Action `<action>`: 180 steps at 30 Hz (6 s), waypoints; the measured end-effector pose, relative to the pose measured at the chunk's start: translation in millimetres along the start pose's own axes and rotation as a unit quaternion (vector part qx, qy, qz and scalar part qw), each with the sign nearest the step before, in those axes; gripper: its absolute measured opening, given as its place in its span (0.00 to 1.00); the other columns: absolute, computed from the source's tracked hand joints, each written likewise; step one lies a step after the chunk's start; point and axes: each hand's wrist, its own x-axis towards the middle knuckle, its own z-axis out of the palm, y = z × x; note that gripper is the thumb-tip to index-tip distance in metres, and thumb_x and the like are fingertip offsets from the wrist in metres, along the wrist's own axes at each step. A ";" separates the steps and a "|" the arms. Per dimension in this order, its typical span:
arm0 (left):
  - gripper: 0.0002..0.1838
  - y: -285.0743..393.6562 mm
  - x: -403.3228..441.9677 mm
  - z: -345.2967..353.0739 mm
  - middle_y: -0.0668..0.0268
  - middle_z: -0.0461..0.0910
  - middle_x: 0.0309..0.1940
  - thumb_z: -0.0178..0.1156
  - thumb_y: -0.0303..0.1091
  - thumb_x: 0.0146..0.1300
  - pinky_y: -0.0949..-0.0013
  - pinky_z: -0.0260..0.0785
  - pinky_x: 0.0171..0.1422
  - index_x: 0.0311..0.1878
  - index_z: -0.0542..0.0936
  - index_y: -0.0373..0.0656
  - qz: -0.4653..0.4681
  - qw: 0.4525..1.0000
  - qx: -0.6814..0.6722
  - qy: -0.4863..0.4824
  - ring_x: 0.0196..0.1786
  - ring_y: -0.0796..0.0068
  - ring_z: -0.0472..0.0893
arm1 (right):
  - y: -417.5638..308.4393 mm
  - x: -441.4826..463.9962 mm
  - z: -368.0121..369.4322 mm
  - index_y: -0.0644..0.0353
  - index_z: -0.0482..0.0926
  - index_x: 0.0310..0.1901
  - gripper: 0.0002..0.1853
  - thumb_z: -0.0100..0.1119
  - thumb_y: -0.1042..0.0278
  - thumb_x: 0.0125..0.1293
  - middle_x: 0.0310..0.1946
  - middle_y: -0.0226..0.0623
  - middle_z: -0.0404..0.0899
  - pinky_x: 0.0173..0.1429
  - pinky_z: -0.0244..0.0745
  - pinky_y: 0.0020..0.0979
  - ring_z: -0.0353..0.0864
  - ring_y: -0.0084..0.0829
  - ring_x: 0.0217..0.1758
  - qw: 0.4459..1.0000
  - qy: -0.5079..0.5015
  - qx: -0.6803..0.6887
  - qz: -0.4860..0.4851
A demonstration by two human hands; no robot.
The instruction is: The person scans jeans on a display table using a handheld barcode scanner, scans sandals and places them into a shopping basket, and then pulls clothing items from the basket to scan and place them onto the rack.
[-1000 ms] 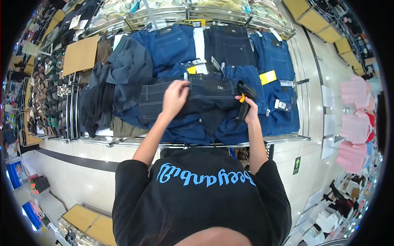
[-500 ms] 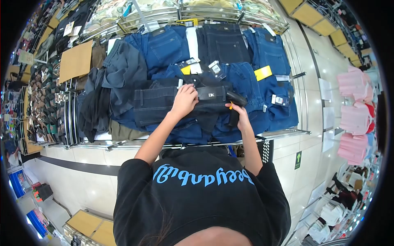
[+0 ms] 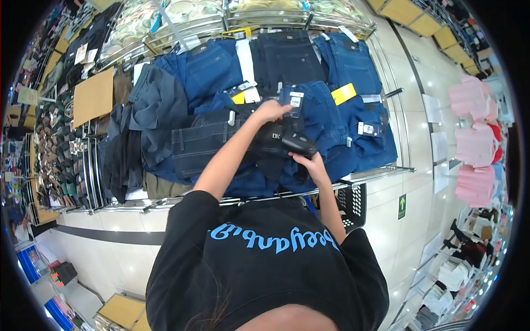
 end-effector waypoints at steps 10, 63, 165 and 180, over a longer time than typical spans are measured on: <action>0.09 30.2 -18.9 6.1 0.53 0.77 0.48 0.40 0.37 0.74 0.55 0.75 0.54 0.49 0.66 0.45 -0.013 0.848 -0.502 -0.169 0.50 0.56 0.81 | 3.3 -14.9 8.3 0.68 0.79 0.44 0.18 0.69 0.72 0.50 0.37 0.32 0.82 0.47 0.70 0.25 0.75 0.18 0.40 0.995 -0.029 -0.094 -0.021; 0.10 98.6 -137.3 -148.8 0.68 0.84 0.30 0.59 0.34 0.53 0.74 0.69 0.41 0.36 0.85 0.42 0.213 0.949 0.172 -0.154 0.33 0.78 0.79 | -72.0 -14.4 86.3 0.62 0.79 0.46 0.27 0.71 0.65 0.39 0.51 0.48 0.73 0.63 0.61 0.42 0.69 0.48 0.57 0.844 -0.214 -0.406 -0.279; 0.37 -117.6 -243.1 12.5 0.48 0.60 0.62 0.70 0.40 0.48 0.56 0.73 0.48 0.64 0.68 0.56 -0.002 0.947 0.135 0.292 0.44 0.48 0.78 | -11.2 13.4 129.9 0.67 0.82 0.36 0.20 0.65 0.55 0.51 0.40 0.40 0.76 0.47 0.72 0.38 0.77 0.43 0.43 0.885 -0.009 -0.444 -0.137; 0.16 -28.9 -236.6 -235.4 0.48 0.80 0.40 0.55 0.36 0.64 0.63 0.69 0.46 0.48 0.76 0.33 0.255 0.887 0.025 0.384 0.43 0.53 0.80 | -9.9 -93.7 106.0 0.67 0.80 0.37 0.13 0.67 0.65 0.57 0.25 0.31 0.80 0.31 0.70 0.21 0.75 0.18 0.25 0.943 0.300 -0.141 -0.010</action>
